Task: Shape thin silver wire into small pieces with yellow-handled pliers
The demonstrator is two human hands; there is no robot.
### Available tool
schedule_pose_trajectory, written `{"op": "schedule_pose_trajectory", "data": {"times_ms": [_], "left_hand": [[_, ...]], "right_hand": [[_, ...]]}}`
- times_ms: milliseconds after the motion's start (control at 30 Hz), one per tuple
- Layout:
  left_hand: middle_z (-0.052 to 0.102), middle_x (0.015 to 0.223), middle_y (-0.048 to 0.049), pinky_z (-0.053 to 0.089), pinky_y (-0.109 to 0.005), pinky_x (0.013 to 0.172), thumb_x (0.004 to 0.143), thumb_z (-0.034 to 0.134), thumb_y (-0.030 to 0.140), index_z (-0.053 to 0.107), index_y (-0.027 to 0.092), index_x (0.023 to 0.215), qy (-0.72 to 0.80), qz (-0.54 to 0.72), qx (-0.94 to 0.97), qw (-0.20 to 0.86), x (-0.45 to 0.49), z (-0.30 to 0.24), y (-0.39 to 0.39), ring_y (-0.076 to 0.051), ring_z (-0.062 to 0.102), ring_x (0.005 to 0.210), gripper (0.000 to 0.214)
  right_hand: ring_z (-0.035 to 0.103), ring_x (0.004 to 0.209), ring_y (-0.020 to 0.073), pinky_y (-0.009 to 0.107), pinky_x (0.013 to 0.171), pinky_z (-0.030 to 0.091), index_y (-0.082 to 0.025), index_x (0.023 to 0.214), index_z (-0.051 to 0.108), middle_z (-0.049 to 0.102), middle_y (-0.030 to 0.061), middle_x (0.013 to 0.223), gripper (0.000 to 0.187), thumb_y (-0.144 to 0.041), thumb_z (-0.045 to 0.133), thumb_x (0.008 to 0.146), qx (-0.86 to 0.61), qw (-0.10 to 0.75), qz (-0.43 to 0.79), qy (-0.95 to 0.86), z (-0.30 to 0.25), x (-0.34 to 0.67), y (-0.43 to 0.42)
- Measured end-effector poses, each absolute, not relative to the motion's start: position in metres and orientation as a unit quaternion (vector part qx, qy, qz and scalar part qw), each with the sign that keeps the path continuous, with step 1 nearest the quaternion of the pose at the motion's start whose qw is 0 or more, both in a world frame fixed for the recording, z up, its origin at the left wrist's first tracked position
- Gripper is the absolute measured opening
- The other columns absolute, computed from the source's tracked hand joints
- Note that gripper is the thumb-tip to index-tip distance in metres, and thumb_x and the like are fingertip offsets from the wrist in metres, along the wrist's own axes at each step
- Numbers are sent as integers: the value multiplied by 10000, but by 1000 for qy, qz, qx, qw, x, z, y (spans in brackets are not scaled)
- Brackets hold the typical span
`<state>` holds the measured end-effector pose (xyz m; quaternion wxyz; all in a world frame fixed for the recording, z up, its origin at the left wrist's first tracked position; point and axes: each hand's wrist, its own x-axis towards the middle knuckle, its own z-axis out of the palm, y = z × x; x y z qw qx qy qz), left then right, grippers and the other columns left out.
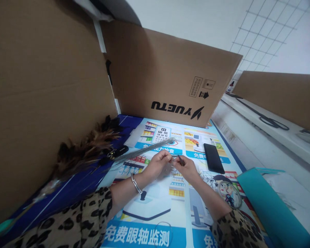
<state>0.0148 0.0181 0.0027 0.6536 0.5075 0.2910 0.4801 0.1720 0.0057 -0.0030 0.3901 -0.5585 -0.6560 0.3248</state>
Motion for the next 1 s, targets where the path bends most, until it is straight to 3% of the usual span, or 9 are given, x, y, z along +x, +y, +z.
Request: {"op": "schedule_pose_trajectory", "data": {"times_ms": [733, 1000], "left_hand": [[533, 709, 6, 387, -232, 609, 791, 516, 272, 505, 155, 759, 300, 494, 495, 649, 17, 3, 15, -102, 487, 619, 122], [543, 751, -14, 379, -243, 689, 801, 510, 276, 511, 148, 723, 296, 537, 487, 622, 17, 0, 17, -117, 495, 712, 150]], "right_hand": [[391, 553, 97, 223, 553, 334, -179, 660, 523, 458, -42, 583, 138, -312, 540, 689, -556, 395, 397, -615, 4, 172, 6], [396, 572, 98, 223, 564, 339, -173, 683, 550, 476, -33, 610, 158, -329, 543, 704, -524, 416, 388, -635, 6, 169, 3]]}}
